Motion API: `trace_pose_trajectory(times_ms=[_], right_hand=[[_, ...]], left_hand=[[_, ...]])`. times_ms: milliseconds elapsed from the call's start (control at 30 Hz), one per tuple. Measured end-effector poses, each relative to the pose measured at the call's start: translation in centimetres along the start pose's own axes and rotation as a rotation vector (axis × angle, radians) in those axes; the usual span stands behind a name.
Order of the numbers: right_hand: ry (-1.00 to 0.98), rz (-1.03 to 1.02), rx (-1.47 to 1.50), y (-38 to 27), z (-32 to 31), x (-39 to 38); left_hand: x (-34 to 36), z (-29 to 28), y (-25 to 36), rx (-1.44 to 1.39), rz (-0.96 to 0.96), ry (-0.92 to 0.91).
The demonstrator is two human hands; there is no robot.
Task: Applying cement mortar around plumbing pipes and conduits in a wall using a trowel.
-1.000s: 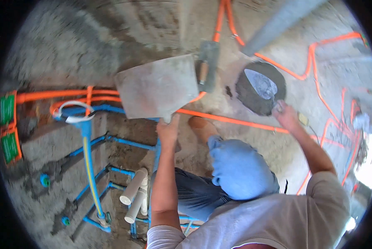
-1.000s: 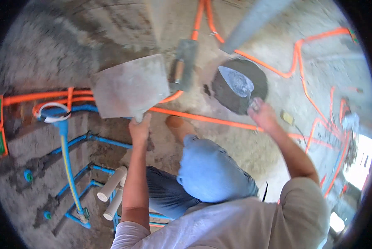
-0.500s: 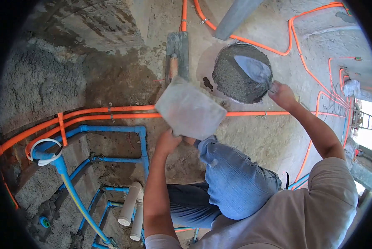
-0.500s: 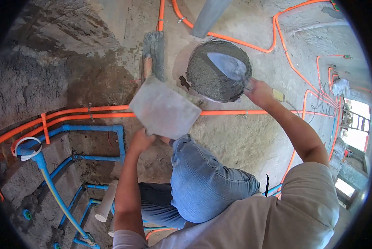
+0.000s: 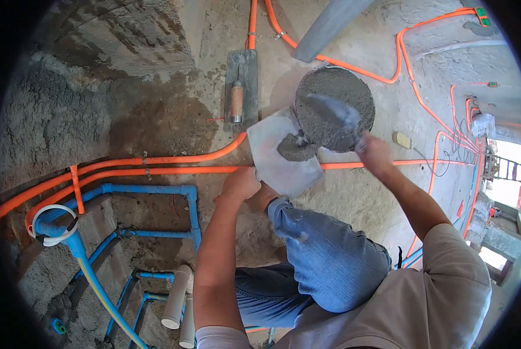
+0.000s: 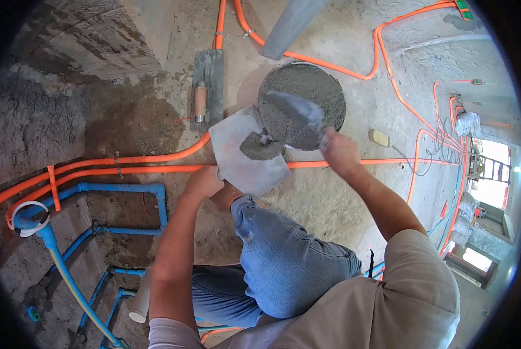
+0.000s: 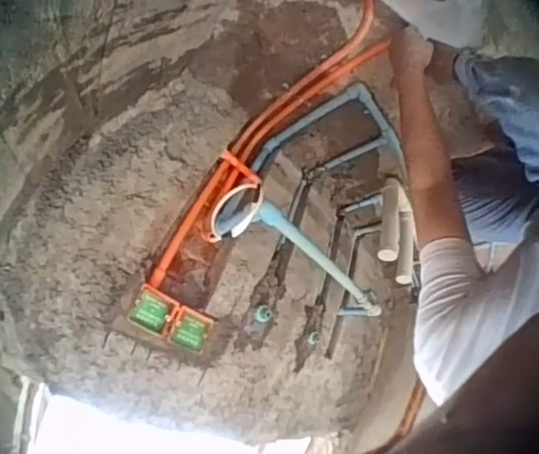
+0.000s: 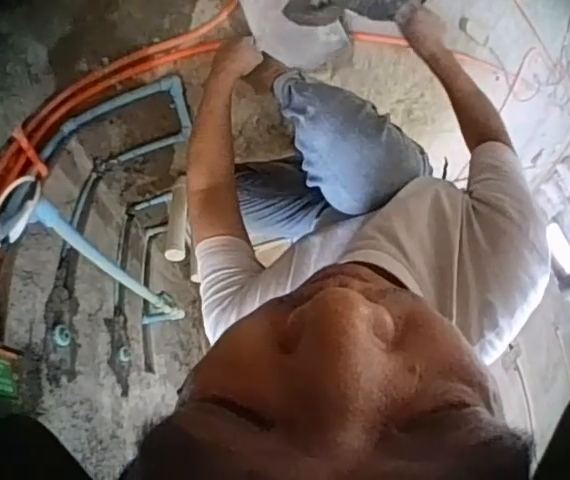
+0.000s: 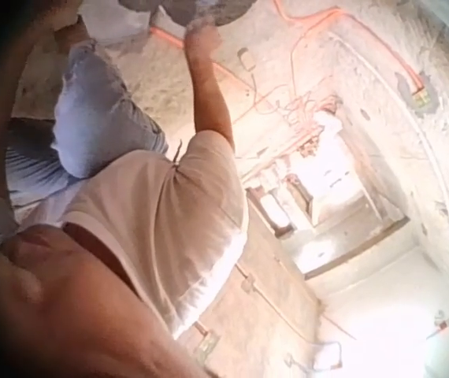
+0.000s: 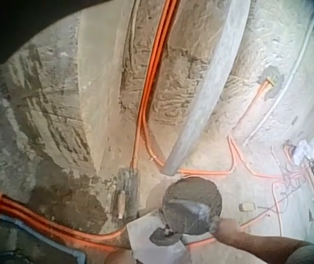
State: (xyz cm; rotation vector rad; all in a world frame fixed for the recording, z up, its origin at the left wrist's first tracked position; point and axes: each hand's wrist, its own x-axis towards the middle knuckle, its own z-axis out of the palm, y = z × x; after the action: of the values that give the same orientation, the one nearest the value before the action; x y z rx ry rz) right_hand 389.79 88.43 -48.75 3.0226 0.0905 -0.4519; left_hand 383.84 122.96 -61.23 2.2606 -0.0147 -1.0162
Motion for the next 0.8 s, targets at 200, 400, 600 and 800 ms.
trace_pose_trajectory(times_ms=[200,400,600,800], right_hand=[[-0.162,0.029,0.047,0.2,3.4,0.0],[-0.345,0.095,0.252,-2.8,3.4,-4.2],[-0.107,0.106,0.155,-0.2,2.5,-2.5],[-0.169,-0.004,-0.044,2.3,4.4,0.6]], left_hand=[[0.1,2.4,-0.6,-0.039,0.035,0.030],[-0.1,2.5,-0.8,-0.066,0.058,0.019],[0.0,3.6,-2.2,-0.034,0.120,0.119],[0.5,3.6,-0.8,-0.029,0.108,0.081]])
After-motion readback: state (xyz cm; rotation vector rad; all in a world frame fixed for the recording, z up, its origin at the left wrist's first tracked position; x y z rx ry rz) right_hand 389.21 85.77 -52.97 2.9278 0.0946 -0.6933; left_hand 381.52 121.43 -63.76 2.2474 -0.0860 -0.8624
